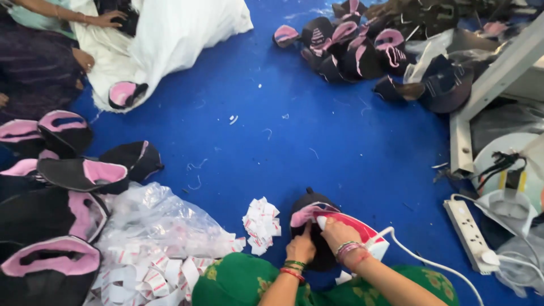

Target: Ironing brand labels onto shoe components.

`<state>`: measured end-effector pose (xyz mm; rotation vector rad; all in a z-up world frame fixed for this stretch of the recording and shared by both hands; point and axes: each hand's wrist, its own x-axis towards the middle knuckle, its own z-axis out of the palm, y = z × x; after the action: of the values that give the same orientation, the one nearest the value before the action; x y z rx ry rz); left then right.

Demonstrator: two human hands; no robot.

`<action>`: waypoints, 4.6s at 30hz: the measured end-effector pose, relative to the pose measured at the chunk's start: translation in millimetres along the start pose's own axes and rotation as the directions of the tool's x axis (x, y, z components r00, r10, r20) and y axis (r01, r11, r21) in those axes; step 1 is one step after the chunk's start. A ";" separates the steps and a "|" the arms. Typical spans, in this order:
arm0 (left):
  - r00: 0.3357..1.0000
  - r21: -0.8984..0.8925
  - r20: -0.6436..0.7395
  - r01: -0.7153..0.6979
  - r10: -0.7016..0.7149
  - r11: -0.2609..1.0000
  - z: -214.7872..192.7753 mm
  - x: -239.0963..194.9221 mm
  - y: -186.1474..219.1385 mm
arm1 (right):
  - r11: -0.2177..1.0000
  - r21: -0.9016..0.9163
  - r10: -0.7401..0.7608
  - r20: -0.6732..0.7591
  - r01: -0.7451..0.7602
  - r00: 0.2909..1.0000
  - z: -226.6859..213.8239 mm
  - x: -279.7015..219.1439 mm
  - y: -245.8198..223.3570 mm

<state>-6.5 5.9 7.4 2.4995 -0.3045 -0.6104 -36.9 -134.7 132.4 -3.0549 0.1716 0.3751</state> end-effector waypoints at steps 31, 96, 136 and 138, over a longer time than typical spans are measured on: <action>0.800 -0.152 -0.599 -0.170 0.046 0.974 -17.8 18.7 -9.6 | 0.994 0.104 0.031 0.073 -0.038 0.997 -44.3 34.4 -11.7; 0.847 -0.197 -0.531 -0.095 -0.025 0.976 -38.1 30.2 -0.9 | 0.973 0.176 0.153 -0.002 -0.150 0.988 -35.3 36.0 -12.4; 0.855 -0.212 -0.515 -0.070 -0.051 0.975 -52.2 23.9 -1.1 | 0.970 0.165 0.176 0.015 -0.176 0.984 -39.6 27.0 13.0; 0.855 -0.168 -0.517 -0.052 -0.043 0.984 -50.3 28.4 -3.1 | 0.978 0.117 0.175 0.008 -0.175 0.984 -44.2 28.0 13.8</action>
<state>42.8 21.8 33.2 2.3746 -0.0447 0.0600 -1.0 -154.5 167.8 -2.9329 0.4487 0.3565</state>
